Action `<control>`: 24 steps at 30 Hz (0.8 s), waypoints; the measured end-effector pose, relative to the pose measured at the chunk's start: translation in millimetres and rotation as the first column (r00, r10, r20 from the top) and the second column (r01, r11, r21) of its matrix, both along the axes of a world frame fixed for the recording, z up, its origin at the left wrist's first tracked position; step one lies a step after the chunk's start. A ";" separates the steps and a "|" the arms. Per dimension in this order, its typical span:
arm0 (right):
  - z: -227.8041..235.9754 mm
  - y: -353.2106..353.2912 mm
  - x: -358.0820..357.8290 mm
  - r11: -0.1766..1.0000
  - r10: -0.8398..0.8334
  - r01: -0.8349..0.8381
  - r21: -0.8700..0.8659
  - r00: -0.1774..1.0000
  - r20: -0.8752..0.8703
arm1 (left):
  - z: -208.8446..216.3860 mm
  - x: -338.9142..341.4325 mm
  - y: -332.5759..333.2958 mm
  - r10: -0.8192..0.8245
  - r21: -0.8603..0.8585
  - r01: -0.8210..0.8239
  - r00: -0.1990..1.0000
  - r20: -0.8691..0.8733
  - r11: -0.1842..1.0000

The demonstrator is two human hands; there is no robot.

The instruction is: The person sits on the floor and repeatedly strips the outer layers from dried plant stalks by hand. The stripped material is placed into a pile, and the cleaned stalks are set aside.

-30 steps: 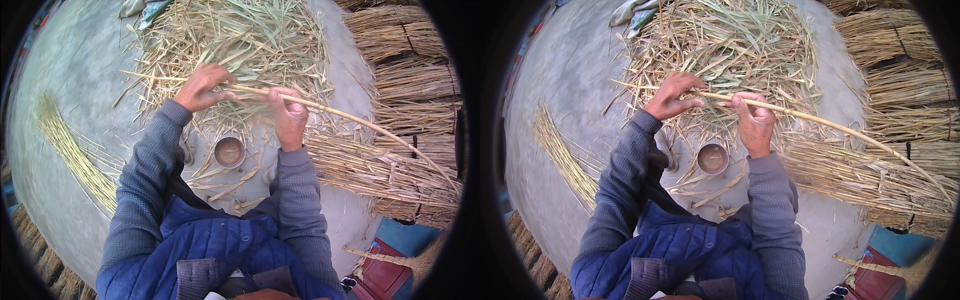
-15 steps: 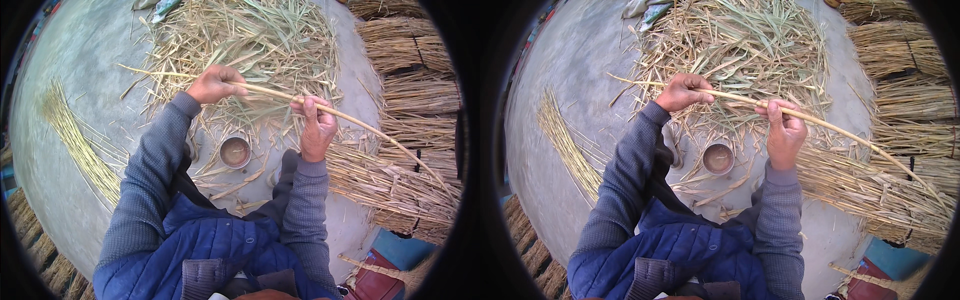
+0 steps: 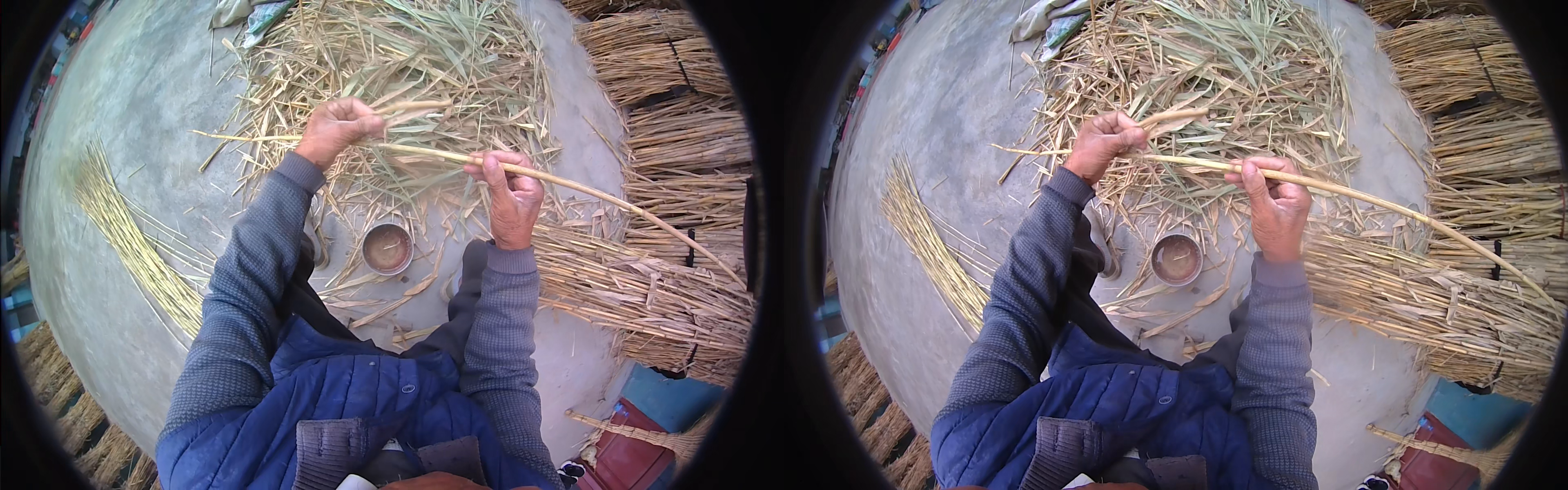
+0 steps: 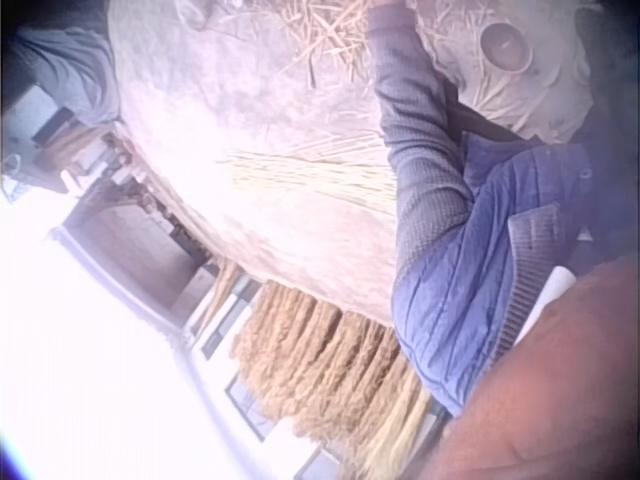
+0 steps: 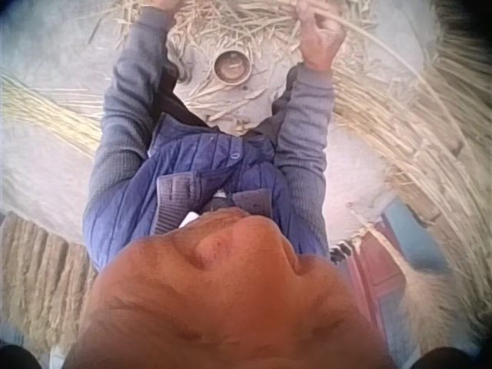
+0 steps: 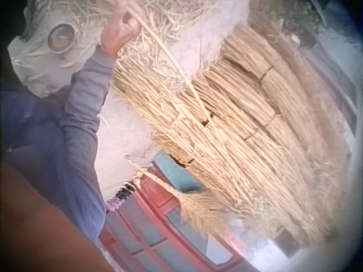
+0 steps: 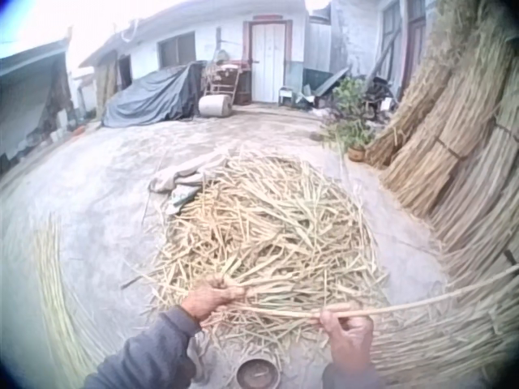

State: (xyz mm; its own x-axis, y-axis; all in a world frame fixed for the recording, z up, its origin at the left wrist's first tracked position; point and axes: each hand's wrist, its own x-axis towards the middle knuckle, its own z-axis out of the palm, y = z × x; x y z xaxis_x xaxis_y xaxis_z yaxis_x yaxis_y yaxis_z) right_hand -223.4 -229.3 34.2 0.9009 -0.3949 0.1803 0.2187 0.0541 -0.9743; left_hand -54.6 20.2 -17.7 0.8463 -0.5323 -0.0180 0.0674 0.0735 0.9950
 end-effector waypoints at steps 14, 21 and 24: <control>-17.6 -32.2 2.2 0.998 -0.048 0.050 0.044 0.998 -0.034 | -15.2 48.9 58.2 0.134 0.400 -0.539 0.703 0.699 0.742; -18.3 -31.5 6.2 0.999 0.028 -0.029 0.044 0.999 0.016 | -8.7 28.8 24.1 -0.252 0.442 0.148 0.950 0.185 0.884; -16.6 -32.3 4.3 1.000 0.028 -0.028 0.007 1.000 0.013 | -8.7 25.9 12.2 -0.309 0.378 0.268 0.950 0.050 0.886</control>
State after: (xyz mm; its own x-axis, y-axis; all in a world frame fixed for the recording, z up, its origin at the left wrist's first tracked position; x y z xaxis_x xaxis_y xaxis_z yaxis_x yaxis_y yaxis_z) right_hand -219.1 -261.6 17.6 0.9094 -0.3705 0.1890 0.2292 0.0672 -0.9711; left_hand -28.8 32.4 -26.4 0.6639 -0.7270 -0.1752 -0.0767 -0.2992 0.9511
